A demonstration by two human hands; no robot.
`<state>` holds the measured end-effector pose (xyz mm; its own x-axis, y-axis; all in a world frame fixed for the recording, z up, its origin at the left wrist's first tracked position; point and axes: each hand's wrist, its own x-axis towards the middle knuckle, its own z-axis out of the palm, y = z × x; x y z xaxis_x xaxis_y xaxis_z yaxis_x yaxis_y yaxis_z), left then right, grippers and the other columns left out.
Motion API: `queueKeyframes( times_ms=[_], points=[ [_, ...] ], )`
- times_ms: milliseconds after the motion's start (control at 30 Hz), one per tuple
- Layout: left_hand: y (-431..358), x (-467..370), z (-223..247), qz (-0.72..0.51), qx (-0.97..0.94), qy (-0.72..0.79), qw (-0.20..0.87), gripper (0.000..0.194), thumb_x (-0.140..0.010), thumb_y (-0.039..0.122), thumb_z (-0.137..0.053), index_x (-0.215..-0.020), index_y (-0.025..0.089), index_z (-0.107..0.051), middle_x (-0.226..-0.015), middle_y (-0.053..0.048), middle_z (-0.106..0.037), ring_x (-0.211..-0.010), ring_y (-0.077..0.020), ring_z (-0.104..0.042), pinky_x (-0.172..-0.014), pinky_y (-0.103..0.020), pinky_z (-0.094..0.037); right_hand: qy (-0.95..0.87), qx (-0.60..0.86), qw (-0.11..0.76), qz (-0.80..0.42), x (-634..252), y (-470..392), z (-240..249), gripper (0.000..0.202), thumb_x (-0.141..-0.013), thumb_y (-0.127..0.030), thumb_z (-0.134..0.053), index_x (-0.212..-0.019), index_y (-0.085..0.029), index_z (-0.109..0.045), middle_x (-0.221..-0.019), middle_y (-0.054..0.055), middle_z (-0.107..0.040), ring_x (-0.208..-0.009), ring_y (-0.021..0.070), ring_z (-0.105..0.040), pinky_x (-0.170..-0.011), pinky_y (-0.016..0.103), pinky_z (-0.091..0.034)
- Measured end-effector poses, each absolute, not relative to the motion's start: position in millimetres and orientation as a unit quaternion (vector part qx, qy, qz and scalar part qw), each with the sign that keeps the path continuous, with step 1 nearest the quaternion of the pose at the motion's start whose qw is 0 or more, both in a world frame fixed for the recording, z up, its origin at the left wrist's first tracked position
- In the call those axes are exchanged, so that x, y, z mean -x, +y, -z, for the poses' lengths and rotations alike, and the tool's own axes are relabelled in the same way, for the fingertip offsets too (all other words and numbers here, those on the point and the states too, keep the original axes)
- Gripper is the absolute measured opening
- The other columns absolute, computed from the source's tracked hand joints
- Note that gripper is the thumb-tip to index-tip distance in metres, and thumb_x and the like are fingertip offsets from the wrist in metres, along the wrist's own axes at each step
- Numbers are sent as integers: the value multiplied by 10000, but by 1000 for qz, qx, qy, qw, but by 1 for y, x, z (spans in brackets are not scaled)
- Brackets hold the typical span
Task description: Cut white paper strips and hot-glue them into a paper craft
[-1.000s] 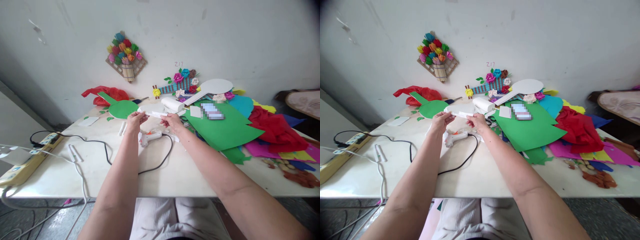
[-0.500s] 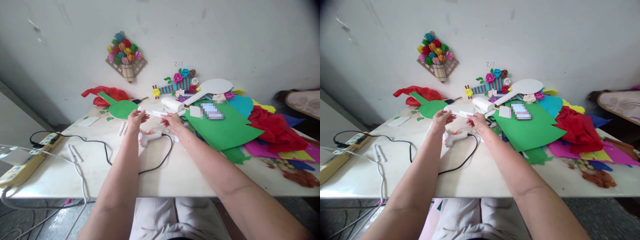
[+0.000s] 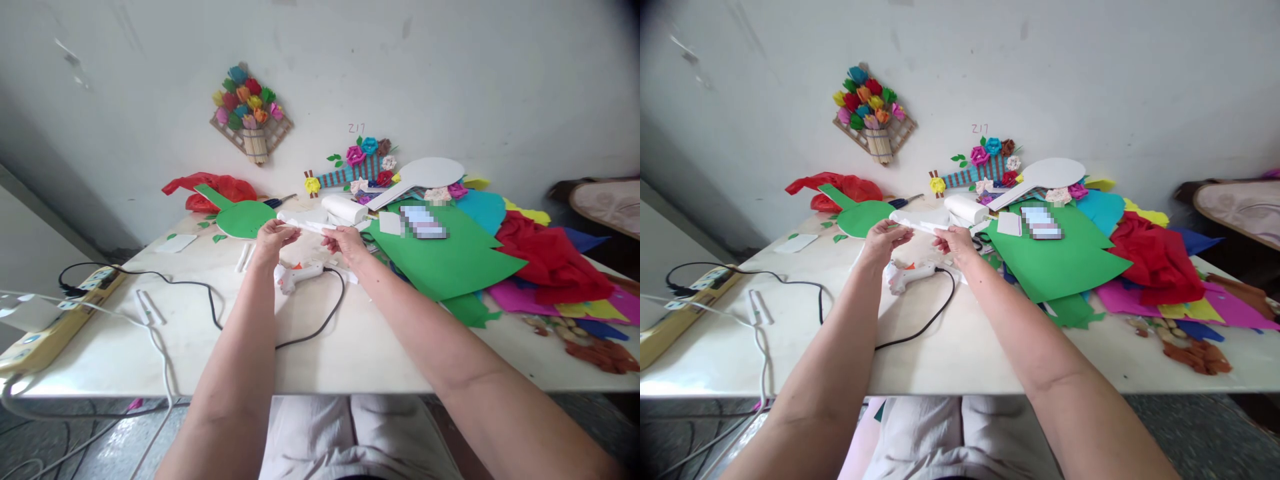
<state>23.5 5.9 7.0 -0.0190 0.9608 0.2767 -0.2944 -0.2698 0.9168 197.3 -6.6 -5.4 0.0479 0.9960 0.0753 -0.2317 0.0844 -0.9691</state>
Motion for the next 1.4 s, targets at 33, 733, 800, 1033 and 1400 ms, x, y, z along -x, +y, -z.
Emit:
queueKeyframes(
  times_ms=[33, 733, 800, 1033, 1400],
  points=[
    [6, -23, -6, -626, -489, 339, 504, 409, -483, 196, -754, -771, 166, -465, -650, -38, -674, -592, -156, -644, -678, -313, -498, -448, 426, 586, -524, -197, -7, 5, 160, -670, -232, -641, -574, -133, -560, -463, 1, -597, -346, 53, -453, -328, 160, -327],
    [5, -8, -14, -644, -432, 378, 505, 645, -542, 112, -703, -1130, 155, -444, -649, -8, -659, -564, -130, -633, -689, -302, -509, -429, 443, 573, -539, -197, -10, 4, 145, -674, -204, -622, -576, -134, -542, -447, -8, -584, -335, 56, -454, -331, 163, -317],
    [6, -8, -13, -652, -438, 367, 499, 637, -540, 128, -709, -1127, 155, -461, -647, -10, -659, -578, -135, -636, -703, -309, -505, -425, 441, 573, -545, -198, -9, 4, 140, -674, -202, -618, -576, -128, -551, -444, -6, -582, -338, 57, -456, -329, 163, -314],
    [12, 0, -11, -702, -410, 342, 471, 547, -552, 158, -703, -1061, 183, -503, -663, -9, -658, -668, -137, -641, -730, -289, -490, -374, 467, 551, -581, -201, -6, 2, 146, -683, -177, -586, -553, -118, -558, -400, -11, -549, -306, 36, -393, -290, 149, -236],
    [23, 14, 2, -562, -458, 681, 107, 219, -638, 200, -578, -846, 175, -640, -688, -38, -655, -780, -199, -617, -758, -316, -445, -298, 436, 534, -660, -207, -8, -4, 151, -726, -128, -522, -577, -108, -516, -386, -28, -501, -303, 17, -364, -289, 125, -202]
  ],
)
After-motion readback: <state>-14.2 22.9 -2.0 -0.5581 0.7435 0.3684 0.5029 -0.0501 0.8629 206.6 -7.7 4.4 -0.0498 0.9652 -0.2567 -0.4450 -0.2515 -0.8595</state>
